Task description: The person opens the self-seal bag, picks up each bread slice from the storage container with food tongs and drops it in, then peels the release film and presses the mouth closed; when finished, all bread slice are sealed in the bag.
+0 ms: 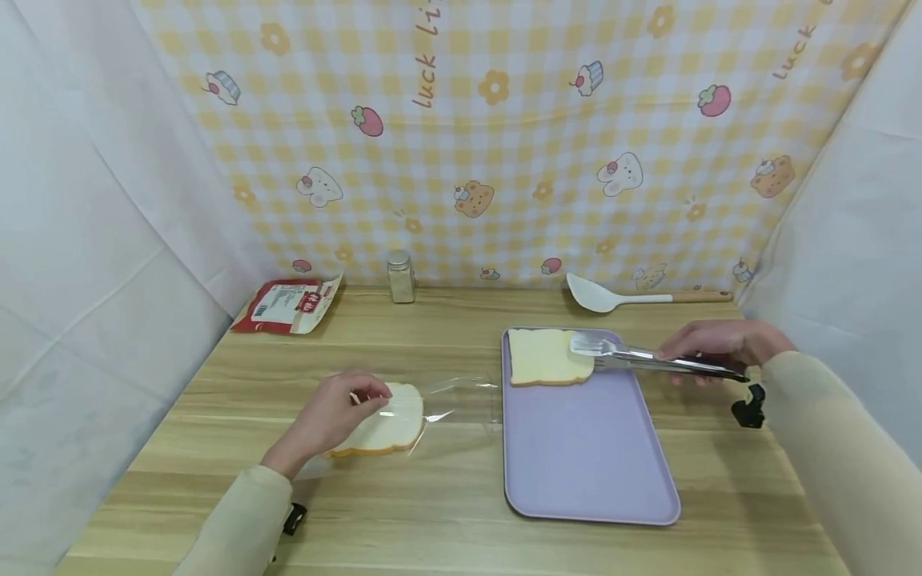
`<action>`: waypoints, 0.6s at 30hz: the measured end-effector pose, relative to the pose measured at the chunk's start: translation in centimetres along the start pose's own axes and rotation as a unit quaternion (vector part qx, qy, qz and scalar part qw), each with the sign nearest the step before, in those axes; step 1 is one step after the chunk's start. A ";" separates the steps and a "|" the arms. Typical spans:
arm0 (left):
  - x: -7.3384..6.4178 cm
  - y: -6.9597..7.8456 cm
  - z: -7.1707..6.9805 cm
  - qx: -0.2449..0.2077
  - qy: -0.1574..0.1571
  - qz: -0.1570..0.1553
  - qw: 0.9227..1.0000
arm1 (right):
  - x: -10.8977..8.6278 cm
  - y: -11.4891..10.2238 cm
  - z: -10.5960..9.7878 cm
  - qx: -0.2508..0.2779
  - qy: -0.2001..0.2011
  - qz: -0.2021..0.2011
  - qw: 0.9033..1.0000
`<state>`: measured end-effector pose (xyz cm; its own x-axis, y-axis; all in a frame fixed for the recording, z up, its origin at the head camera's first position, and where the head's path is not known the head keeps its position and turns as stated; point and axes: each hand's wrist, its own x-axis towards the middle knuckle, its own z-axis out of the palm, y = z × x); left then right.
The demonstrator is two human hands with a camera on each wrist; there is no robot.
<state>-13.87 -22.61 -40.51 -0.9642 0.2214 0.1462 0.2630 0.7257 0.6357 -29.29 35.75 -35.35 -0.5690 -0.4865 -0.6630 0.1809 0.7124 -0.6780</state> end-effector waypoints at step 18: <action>-0.1 0.0 0.0 -0.006 -0.005 -0.012 1.000 | 3.2 -2.9 1.7 -0.027 0.012 0.012 0.999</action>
<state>-13.77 -22.65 -40.52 -0.9697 0.2104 0.1240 0.2397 0.7232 0.6477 -30.25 31.28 -36.06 -0.5848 -0.4574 -0.6699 0.1508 0.7502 -0.6438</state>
